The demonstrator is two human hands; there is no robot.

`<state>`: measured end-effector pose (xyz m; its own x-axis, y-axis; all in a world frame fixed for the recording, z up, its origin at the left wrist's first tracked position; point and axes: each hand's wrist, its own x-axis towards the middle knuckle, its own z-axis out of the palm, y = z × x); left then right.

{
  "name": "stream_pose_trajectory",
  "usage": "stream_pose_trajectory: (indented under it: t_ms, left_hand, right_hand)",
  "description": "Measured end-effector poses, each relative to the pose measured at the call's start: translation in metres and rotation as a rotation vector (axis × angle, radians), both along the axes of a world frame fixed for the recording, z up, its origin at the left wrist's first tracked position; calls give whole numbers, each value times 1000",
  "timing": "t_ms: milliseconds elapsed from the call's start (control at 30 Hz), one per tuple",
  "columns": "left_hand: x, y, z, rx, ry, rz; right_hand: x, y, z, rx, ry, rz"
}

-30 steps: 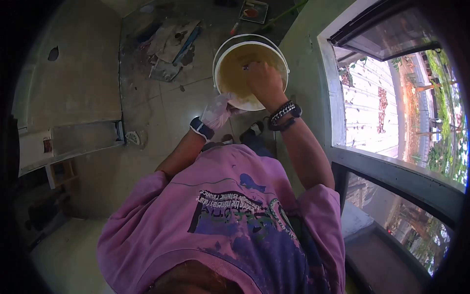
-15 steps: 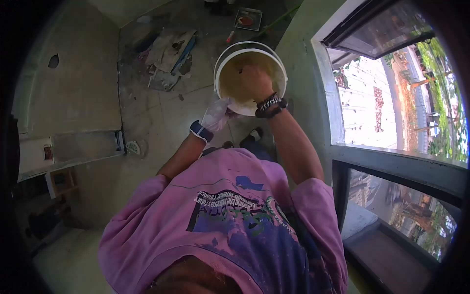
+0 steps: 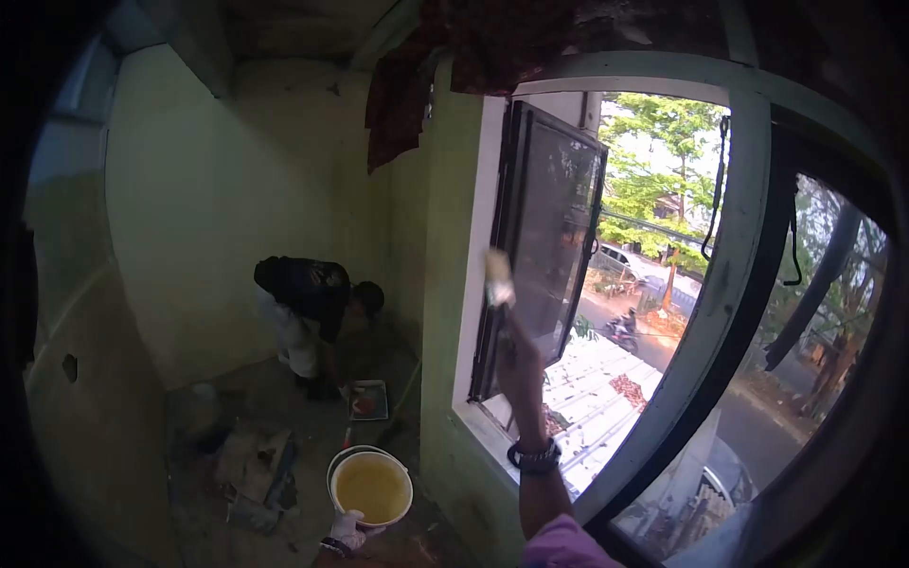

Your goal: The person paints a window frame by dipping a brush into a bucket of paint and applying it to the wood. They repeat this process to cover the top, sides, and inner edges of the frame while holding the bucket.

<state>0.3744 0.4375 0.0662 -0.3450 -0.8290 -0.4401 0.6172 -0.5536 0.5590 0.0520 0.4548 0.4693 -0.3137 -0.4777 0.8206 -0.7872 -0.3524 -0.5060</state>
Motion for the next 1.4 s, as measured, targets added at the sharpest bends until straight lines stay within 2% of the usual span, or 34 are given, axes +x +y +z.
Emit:
stream_pose_trajectory:
  t_ms: [33,133,200,267,300,433,533,567,600,633,667,767,800,833,933,967,1000,1033,1133,1200,1267,1333,1367,1400]
  left_hand:
    - [-1,-2,1,-67,1,15]
    - [-2,-23,-6,-68,150,23]
    - [-8,-41,-7,-45,55,69]
    - [-22,-36,28,-89,14,118]
    - [-27,-42,27,-87,25,127]
    - [-29,-76,-18,-42,37,184]
    - [-22,-85,-30,88,165,233]
    - [-14,-94,-49,148,187,255]
    - [-17,-88,-36,97,122,272]
    - [-23,-79,-13,49,55,290]
    - [-46,-59,34,-54,-73,346]
    - [-23,-65,4,-222,-122,320]
    - [-20,-62,8,-273,-136,308]
    - [-28,-67,16,-121,-105,441]
    - [-24,-70,15,-115,-58,547]
    - [-18,-69,18,-67,21,567]
    - [-10,-78,4,-208,329,422]
    - [7,-95,-38,-342,634,266]
    - [11,-98,-17,-140,180,392]
    - [4,-101,-3,-114,104,374]
    - [-14,-94,38,-53,-11,373]
    - [-15,-99,39,-24,-12,332]
    - [-5,-109,14,-17,34,327]
    - [-6,-112,14,-9,76,320]
  right_hand:
    - [-27,-23,16,-214,72,-79]
    - [-62,-66,86,-588,57,-136]
    - [-80,-90,126,-492,16,-160]
    - [-102,-120,156,-384,16,-198]
    - [-113,-138,170,-381,22,-175]
    - [-154,-216,213,-406,60,-66]
    - [-166,-256,233,-336,19,18]
    - [-166,-262,238,-299,-7,40]
    - [-164,-264,241,-300,4,43]
    - [-160,-265,245,-300,16,47]
    - [-158,-267,247,-300,32,52]
    - [-156,-278,255,-318,-2,90]
    - [-153,-280,259,-307,-8,88]
    - [-151,-283,263,-330,42,49]
    - [-150,-292,272,-314,98,17]
    - [-150,-293,277,-341,97,12]
    - [-151,-294,282,-369,94,5]
    - [-152,-293,284,-394,92,-2]
    - [-146,-250,273,-444,-68,-5]
    - [-151,-253,258,-427,-62,12]
    - [-156,-269,250,-414,-8,-28]
    - [-151,-272,257,-319,60,18]
    - [-148,-276,264,-306,82,33]
    - [-147,-279,271,-292,100,46]
